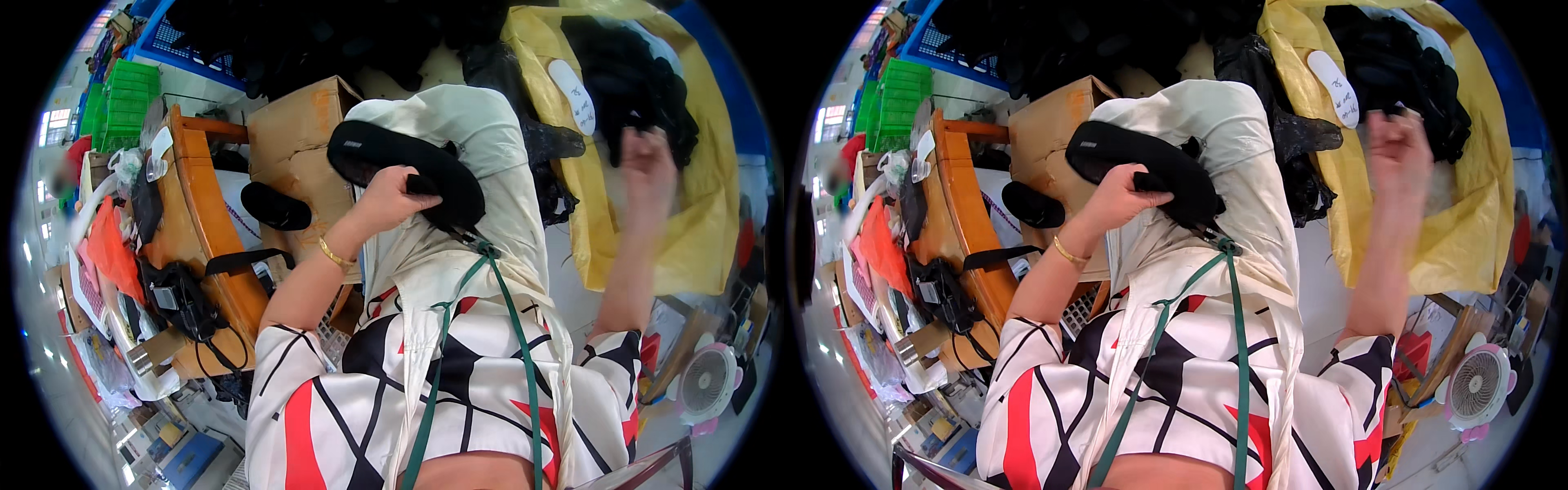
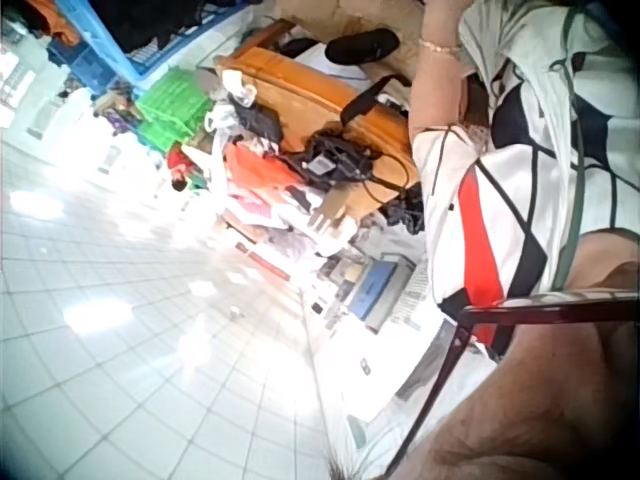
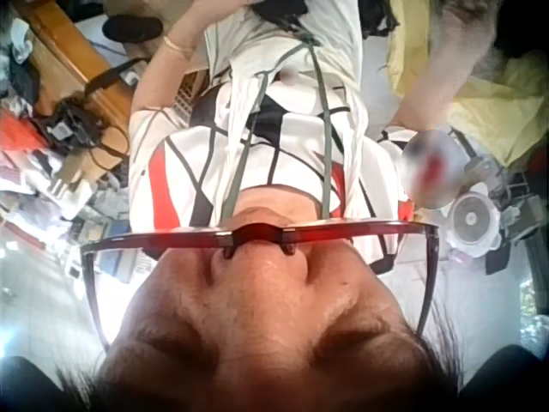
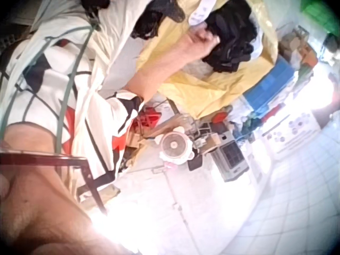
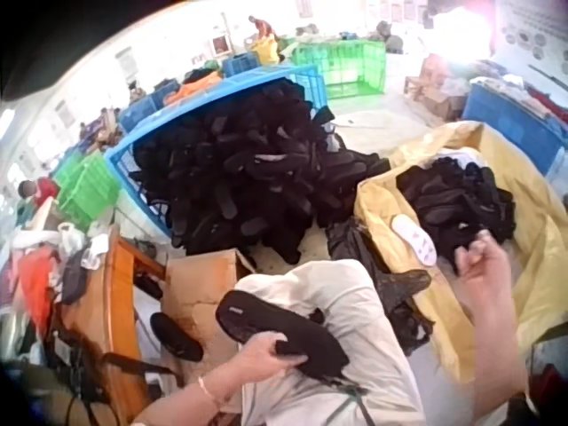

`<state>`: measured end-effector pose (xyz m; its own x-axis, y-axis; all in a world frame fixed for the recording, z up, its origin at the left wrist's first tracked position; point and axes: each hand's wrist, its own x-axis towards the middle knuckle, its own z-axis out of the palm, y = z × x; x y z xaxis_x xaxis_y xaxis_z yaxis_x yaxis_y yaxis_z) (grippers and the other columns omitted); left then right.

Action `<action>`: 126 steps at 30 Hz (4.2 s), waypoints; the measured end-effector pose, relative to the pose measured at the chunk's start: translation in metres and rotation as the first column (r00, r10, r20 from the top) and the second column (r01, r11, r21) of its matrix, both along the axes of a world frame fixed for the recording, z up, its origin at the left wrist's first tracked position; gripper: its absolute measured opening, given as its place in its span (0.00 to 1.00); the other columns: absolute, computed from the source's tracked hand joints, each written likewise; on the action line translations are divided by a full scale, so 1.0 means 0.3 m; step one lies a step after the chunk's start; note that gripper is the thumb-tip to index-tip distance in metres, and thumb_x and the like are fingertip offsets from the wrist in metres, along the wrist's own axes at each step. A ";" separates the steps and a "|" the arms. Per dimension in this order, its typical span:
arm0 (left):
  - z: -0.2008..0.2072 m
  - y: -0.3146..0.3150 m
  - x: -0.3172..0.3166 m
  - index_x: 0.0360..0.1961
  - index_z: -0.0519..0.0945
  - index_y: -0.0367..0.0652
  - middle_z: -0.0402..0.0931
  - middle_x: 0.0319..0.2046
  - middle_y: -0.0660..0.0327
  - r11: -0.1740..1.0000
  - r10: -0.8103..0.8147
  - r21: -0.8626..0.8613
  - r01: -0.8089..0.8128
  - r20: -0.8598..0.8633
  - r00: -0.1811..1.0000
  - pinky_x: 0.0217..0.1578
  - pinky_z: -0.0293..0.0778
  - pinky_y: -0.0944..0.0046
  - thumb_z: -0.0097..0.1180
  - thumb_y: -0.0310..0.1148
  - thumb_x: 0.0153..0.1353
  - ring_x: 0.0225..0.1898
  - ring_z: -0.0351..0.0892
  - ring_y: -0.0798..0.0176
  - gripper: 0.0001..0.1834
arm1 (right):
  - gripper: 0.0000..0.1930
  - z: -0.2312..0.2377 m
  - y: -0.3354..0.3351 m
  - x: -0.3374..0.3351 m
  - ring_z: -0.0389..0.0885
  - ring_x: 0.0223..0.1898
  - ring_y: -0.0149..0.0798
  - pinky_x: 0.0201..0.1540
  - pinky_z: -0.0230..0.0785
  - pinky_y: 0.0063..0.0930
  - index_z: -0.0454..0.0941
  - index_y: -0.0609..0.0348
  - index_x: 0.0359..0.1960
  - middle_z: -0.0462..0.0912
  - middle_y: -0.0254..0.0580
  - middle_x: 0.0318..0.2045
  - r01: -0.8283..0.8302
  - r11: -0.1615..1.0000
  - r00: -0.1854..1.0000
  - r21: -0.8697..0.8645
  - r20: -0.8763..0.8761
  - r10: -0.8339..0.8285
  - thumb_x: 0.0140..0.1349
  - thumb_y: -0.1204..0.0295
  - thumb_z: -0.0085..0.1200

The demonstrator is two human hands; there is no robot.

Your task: The person sits and sews a black slip-on shoe using a needle and thread. They repeatedly insert the needle into the shoe's upper and pull the thread through to secure the material. The person handles the shoe and thread by hand, working on the shoe resting on their lap.

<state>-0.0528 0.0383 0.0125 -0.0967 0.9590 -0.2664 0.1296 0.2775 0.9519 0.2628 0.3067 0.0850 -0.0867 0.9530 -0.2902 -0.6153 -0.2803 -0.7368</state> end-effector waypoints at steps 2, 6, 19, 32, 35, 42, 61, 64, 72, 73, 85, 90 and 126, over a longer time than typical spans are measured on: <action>0.056 0.043 0.007 0.35 0.81 0.33 0.79 0.28 0.51 0.971 -0.236 -0.049 0.233 -0.333 0.913 0.36 0.75 0.58 0.71 0.32 0.52 0.30 0.79 0.53 0.15 | 0.13 -0.034 0.110 0.203 0.71 0.22 0.32 0.61 0.73 0.46 0.66 0.58 0.26 0.70 0.34 0.20 0.268 0.940 0.963 0.212 -0.086 -0.255 0.73 0.75 0.41; 0.045 0.051 0.090 0.37 0.80 0.38 0.77 0.33 0.52 0.931 -0.229 0.085 0.354 -0.620 0.750 0.41 0.75 0.54 0.69 0.29 0.51 0.40 0.78 0.48 0.13 | 0.08 -0.115 0.058 0.292 0.73 0.25 0.31 0.57 0.75 0.40 0.70 0.61 0.31 0.74 0.36 0.23 0.350 0.879 0.918 0.324 0.069 -0.391 0.72 0.75 0.46; -0.041 -0.033 0.233 0.31 0.78 0.37 0.70 0.22 0.62 0.980 0.199 0.018 -0.199 -0.206 0.958 0.27 0.67 0.65 0.62 0.40 0.66 0.24 0.65 0.68 0.16 | 0.04 -0.213 -0.017 0.239 0.74 0.28 0.25 0.35 0.68 0.18 0.72 0.63 0.39 0.78 0.35 0.27 0.174 0.821 0.740 0.544 0.478 -0.474 0.69 0.76 0.54; -0.029 -0.066 0.275 0.44 0.77 0.38 0.80 0.29 0.61 0.836 0.537 -0.359 -0.414 0.381 0.753 0.25 0.76 0.74 0.57 0.34 0.69 0.28 0.79 0.72 0.10 | 0.07 -0.302 -0.183 0.090 0.79 0.30 0.27 0.38 0.72 0.18 0.78 0.60 0.46 0.80 0.36 0.28 -0.216 0.939 0.826 0.268 0.563 0.030 0.71 0.74 0.51; -0.036 -0.072 0.259 0.42 0.79 0.38 0.82 0.31 0.57 0.785 0.617 -0.473 -0.399 0.539 0.574 0.23 0.78 0.73 0.57 0.34 0.69 0.26 0.80 0.69 0.09 | 0.08 -0.297 -0.385 -0.062 0.73 0.23 0.22 0.26 0.68 0.16 0.79 0.58 0.47 0.76 0.30 0.25 -0.610 0.791 0.701 0.042 0.494 0.515 0.68 0.77 0.53; -0.038 -0.060 0.265 0.38 0.80 0.39 0.83 0.30 0.56 0.785 0.617 -0.515 -0.346 0.598 0.511 0.20 0.77 0.72 0.56 0.35 0.69 0.23 0.80 0.68 0.10 | 0.05 -0.298 -0.584 -0.264 0.83 0.26 0.47 0.29 0.74 0.32 0.80 0.55 0.40 0.83 0.45 0.25 -0.837 0.465 0.451 0.288 0.845 0.289 0.63 0.73 0.57; -0.037 -0.062 0.270 0.40 0.79 0.38 0.82 0.31 0.59 0.765 0.644 -0.550 -0.337 0.624 0.444 0.24 0.74 0.71 0.54 0.37 0.71 0.26 0.76 0.69 0.11 | 0.07 -0.301 -0.617 -0.241 0.83 0.26 0.51 0.29 0.75 0.39 0.80 0.55 0.41 0.83 0.49 0.26 -0.847 0.481 0.396 0.224 0.871 0.291 0.63 0.72 0.56; -0.035 -0.061 0.271 0.40 0.79 0.38 0.82 0.31 0.59 0.766 0.642 -0.547 -0.338 0.625 0.444 0.24 0.75 0.71 0.53 0.37 0.71 0.26 0.76 0.69 0.11 | 0.07 -0.302 -0.616 -0.241 0.83 0.26 0.52 0.29 0.75 0.39 0.80 0.56 0.41 0.83 0.49 0.25 -0.847 0.481 0.399 0.229 0.870 0.288 0.63 0.72 0.56; -0.025 -0.057 0.287 0.40 0.78 0.41 0.83 0.32 0.57 0.768 0.640 -0.512 -0.384 0.618 0.457 0.25 0.78 0.71 0.56 0.35 0.70 0.27 0.79 0.67 0.08 | 0.06 -0.294 -0.609 -0.242 0.83 0.28 0.53 0.30 0.75 0.39 0.79 0.57 0.40 0.83 0.51 0.27 -0.861 0.471 0.369 0.192 0.873 0.319 0.63 0.73 0.56; -0.020 -0.057 0.292 0.41 0.79 0.41 0.83 0.33 0.58 0.770 0.637 -0.501 -0.394 0.611 0.470 0.25 0.77 0.71 0.56 0.34 0.69 0.28 0.79 0.68 0.08 | 0.06 -0.292 -0.606 -0.241 0.83 0.27 0.50 0.30 0.74 0.37 0.79 0.58 0.40 0.83 0.49 0.26 -0.857 0.482 0.379 0.183 0.857 0.350 0.63 0.73 0.56; -0.025 -0.075 0.318 0.42 0.81 0.41 0.82 0.33 0.64 0.837 0.544 -0.406 -0.366 0.554 0.630 0.28 0.75 0.75 0.64 0.29 0.63 0.30 0.79 0.74 0.08 | 0.04 -0.259 -0.586 -0.221 0.71 0.23 0.21 0.26 0.65 0.19 0.77 0.59 0.41 0.75 0.27 0.22 -0.856 0.438 0.237 -0.274 0.545 0.804 0.70 0.73 0.53; -0.023 -0.072 0.319 0.41 0.82 0.40 0.81 0.31 0.65 0.834 0.546 -0.413 -0.367 0.520 0.657 0.26 0.73 0.77 0.65 0.29 0.63 0.28 0.77 0.77 0.07 | 0.04 -0.253 -0.590 -0.234 0.71 0.23 0.21 0.25 0.65 0.18 0.77 0.58 0.42 0.75 0.27 0.21 -0.832 0.440 0.234 -0.337 0.506 0.830 0.71 0.73 0.52; -0.016 -0.078 0.303 0.41 0.82 0.39 0.80 0.30 0.66 0.861 0.491 -0.393 -0.323 0.479 0.728 0.27 0.74 0.77 0.63 0.30 0.63 0.27 0.77 0.77 0.08 | 0.19 -0.228 -0.434 -0.254 0.80 0.30 0.27 0.37 0.74 0.25 0.76 0.59 0.53 0.80 0.37 0.31 -0.986 0.125 0.016 -0.111 0.680 0.733 0.58 0.83 0.52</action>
